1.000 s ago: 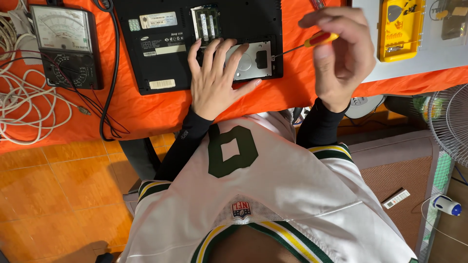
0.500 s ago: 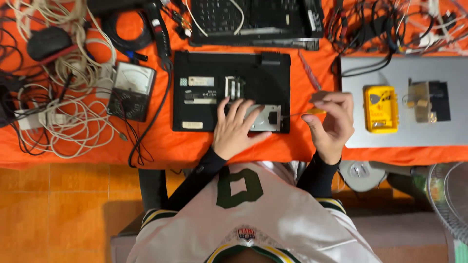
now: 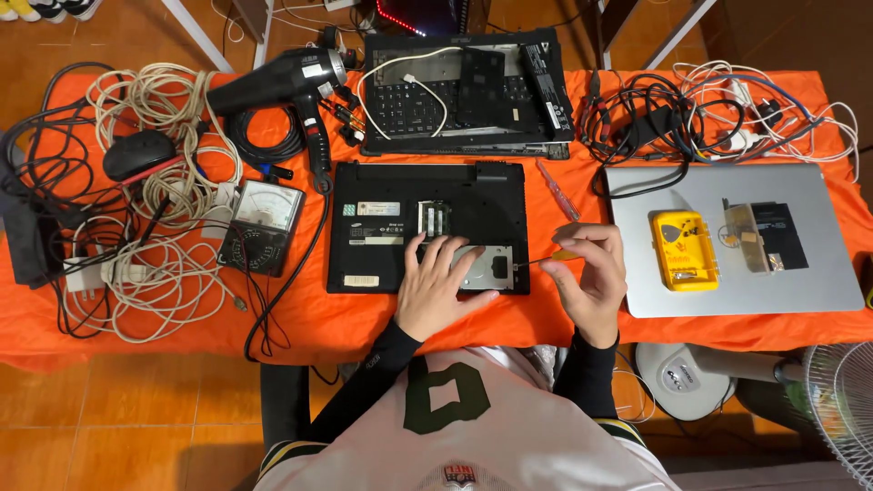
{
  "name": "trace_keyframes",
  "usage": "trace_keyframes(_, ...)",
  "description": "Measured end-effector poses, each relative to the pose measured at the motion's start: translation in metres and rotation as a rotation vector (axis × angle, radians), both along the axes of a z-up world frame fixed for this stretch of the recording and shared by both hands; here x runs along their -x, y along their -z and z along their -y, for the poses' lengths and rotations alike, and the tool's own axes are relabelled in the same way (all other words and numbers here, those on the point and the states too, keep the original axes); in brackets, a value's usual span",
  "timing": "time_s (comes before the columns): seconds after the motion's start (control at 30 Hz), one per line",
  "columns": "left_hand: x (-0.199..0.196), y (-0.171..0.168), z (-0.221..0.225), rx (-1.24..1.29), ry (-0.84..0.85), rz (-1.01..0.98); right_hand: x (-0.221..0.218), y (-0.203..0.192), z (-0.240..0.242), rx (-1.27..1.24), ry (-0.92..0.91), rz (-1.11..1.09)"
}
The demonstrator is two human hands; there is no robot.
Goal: The recorder is using a screwdriver to remove or install a hard drive from a laptop.
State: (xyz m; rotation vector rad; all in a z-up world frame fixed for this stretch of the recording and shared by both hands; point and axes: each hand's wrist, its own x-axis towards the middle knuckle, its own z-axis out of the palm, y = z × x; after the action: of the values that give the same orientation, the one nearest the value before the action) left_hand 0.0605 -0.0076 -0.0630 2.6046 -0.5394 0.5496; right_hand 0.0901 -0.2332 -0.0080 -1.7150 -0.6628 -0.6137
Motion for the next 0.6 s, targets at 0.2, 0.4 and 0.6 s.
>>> trace_keyframes(0.2, 0.000, 0.000, -0.001, -0.005, -0.003, 0.023, 0.001, 0.013, 0.006, -0.083, 0.000, -0.061)
trace_keyframes(0.4, 0.000, 0.001, -0.001, -0.005, -0.003, 0.020, 0.004, 0.000, 0.002, -0.061, -0.017, -0.050)
trace_keyframes(0.6, 0.001, 0.000, -0.001, -0.005, 0.001, 0.021, 0.003, 0.012, 0.001, -0.049, 0.014, 0.007)
